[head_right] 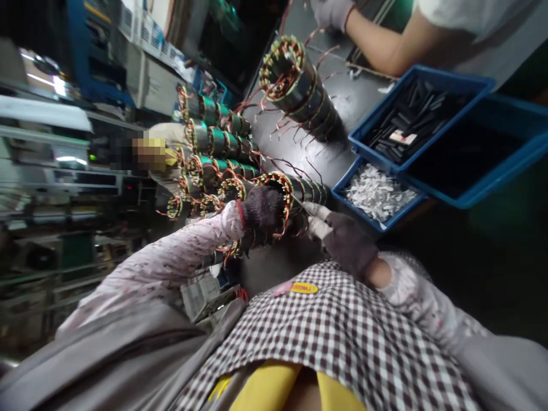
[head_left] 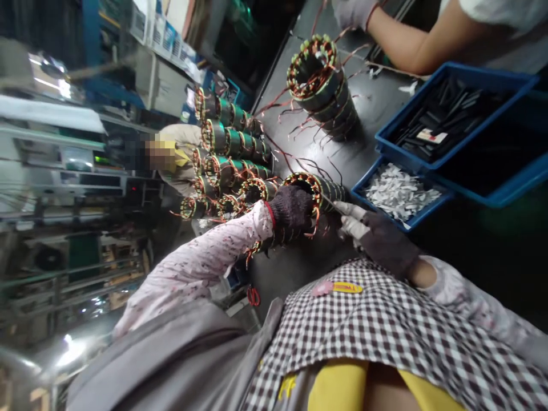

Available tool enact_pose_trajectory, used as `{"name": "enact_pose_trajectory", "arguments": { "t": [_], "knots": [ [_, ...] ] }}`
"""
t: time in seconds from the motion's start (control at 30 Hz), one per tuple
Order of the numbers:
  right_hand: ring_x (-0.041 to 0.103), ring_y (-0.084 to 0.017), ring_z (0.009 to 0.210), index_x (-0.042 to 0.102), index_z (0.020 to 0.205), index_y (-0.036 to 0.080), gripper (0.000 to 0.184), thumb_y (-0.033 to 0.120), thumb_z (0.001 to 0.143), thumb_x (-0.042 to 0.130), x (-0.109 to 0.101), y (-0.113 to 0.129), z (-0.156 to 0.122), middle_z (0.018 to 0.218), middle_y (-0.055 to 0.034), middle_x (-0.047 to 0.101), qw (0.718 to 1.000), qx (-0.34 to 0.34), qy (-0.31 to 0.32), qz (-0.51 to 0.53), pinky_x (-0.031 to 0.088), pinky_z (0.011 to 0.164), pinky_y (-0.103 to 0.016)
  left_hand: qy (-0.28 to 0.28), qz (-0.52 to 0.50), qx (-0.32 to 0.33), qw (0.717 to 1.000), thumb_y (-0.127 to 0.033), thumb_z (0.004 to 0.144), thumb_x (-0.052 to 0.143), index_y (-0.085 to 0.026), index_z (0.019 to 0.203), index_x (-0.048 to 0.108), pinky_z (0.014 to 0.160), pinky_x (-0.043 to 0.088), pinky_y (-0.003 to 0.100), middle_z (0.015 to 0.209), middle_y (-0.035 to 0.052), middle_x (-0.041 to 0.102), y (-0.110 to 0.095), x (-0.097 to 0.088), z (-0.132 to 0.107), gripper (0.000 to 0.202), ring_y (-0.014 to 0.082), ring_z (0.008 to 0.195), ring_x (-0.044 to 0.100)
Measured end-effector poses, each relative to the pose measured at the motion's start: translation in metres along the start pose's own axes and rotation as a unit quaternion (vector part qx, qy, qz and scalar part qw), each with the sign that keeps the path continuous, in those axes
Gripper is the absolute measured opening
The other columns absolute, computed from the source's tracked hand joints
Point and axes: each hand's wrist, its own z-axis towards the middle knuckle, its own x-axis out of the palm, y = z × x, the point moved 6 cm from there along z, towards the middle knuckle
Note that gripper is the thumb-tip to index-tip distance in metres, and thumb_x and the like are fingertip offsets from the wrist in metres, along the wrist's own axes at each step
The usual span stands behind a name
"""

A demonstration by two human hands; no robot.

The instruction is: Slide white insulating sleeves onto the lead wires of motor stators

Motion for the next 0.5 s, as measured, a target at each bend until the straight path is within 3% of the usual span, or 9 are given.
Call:
{"name": "enact_pose_trajectory", "arguments": {
  "t": [0.1,0.23,0.37,0.5],
  "knots": [
    [0.08,-0.037,0.139,0.07,0.172,0.024,0.063,0.04,0.114,0.051,-0.01,-0.025,-0.016,0.154,-0.0142,0.081,0.985,0.009,-0.021,-0.173,0.06,0.129,-0.054,0.029,0.047,-0.009,0.998,-0.039,0.097,0.077,-0.005,0.108,0.092,0.078,0.045,0.04,0.103,0.0234,0.086,0.0,-0.002,0.0,0.038,0.0344,0.097,0.075],
    [0.086,-0.032,0.117,0.073,0.168,0.025,0.057,0.031,0.116,0.05,0.006,-0.041,-0.021,0.13,-0.0161,0.088,0.931,0.023,0.029,-0.362,0.069,0.106,-0.041,0.04,0.055,0.009,0.998,-0.044,0.103,0.07,-0.007,0.12,0.091,0.084,0.045,0.04,0.119,0.0241,0.087,-0.004,-0.007,0.0,0.046,0.0351,0.107,0.073],
    [0.085,-0.029,0.102,0.076,0.164,0.03,0.053,0.033,0.116,0.055,0.015,-0.036,-0.018,0.122,-0.0143,0.087,0.901,0.011,0.018,-0.434,0.068,0.086,-0.034,0.049,0.046,0.001,0.998,-0.043,0.102,0.07,-0.007,0.116,0.091,0.083,0.045,0.041,0.12,0.0248,0.086,-0.005,-0.006,-0.001,0.044,0.0345,0.105,0.073],
    [0.086,-0.031,0.105,0.092,0.134,0.025,0.044,0.035,0.118,0.052,0.01,-0.032,-0.018,0.119,-0.0172,0.086,0.897,0.039,-0.007,-0.441,0.068,0.089,-0.036,0.03,0.026,-0.007,0.999,-0.039,0.098,0.075,-0.005,0.112,0.091,0.083,0.045,0.041,0.117,0.026,0.086,-0.005,-0.006,-0.004,0.039,0.0361,0.106,0.074]
  ]
}}
